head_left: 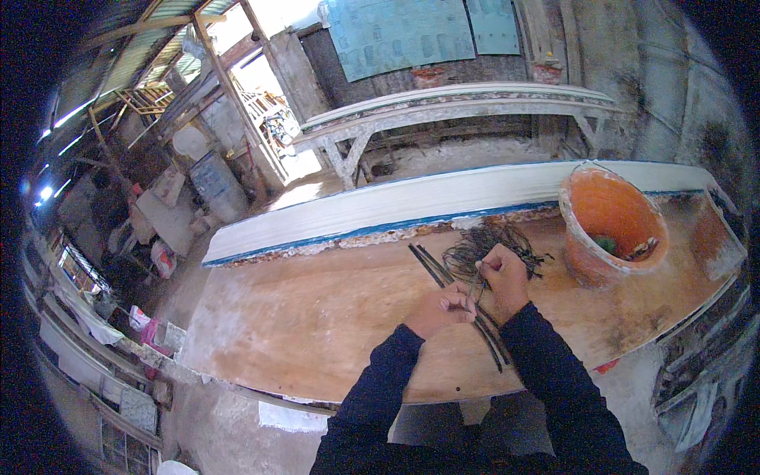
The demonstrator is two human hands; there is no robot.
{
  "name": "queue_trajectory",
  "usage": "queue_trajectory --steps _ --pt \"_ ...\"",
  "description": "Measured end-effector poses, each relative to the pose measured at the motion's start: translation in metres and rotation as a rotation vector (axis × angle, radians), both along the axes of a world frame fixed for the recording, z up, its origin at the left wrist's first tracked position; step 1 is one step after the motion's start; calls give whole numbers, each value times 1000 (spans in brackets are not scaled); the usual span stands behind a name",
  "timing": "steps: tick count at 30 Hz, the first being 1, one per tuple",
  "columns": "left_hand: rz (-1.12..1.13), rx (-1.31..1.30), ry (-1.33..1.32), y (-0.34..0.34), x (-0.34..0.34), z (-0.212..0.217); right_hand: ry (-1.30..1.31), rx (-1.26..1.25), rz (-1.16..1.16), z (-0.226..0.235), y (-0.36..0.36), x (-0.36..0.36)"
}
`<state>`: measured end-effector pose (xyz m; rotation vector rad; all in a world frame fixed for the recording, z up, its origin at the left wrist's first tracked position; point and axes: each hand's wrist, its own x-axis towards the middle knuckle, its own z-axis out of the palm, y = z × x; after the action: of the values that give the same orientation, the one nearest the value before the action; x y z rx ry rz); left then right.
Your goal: The person separates a tangled bundle of black cables on a wooden workbench, pulling individual strands apart by hand and laying them out in parallel. The person continues to untangle and align the cables without using any tools.
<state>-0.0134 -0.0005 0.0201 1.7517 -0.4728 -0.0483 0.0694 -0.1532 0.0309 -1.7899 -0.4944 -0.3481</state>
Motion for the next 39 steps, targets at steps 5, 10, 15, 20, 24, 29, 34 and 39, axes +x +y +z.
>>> queue_trajectory --steps 5,10,15,20,24,29,34,39 --pt "-53 -28 -5 -10 -5 11 -193 -90 -134 8 -3 4" --pt "3 44 -66 -16 -5 5 -309 -115 -184 10 -2 4" --pt "111 -60 -42 -13 -7 7 -226 -95 -132 8 -5 8" --pt "527 -91 -111 -1 -6 15 -284 -35 -122 14 -12 11" --pt "899 -259 68 18 -2 18 -186 -34 207 27 -13 -6" --pt "1123 -98 -181 36 6 6 -269 -177 823 18 4 -27" --pt "1054 -213 -163 29 5 7 -300 -217 915 9 16 -47" --pt "1089 -142 -190 31 9 -4 -332 -295 911 20 13 -45"
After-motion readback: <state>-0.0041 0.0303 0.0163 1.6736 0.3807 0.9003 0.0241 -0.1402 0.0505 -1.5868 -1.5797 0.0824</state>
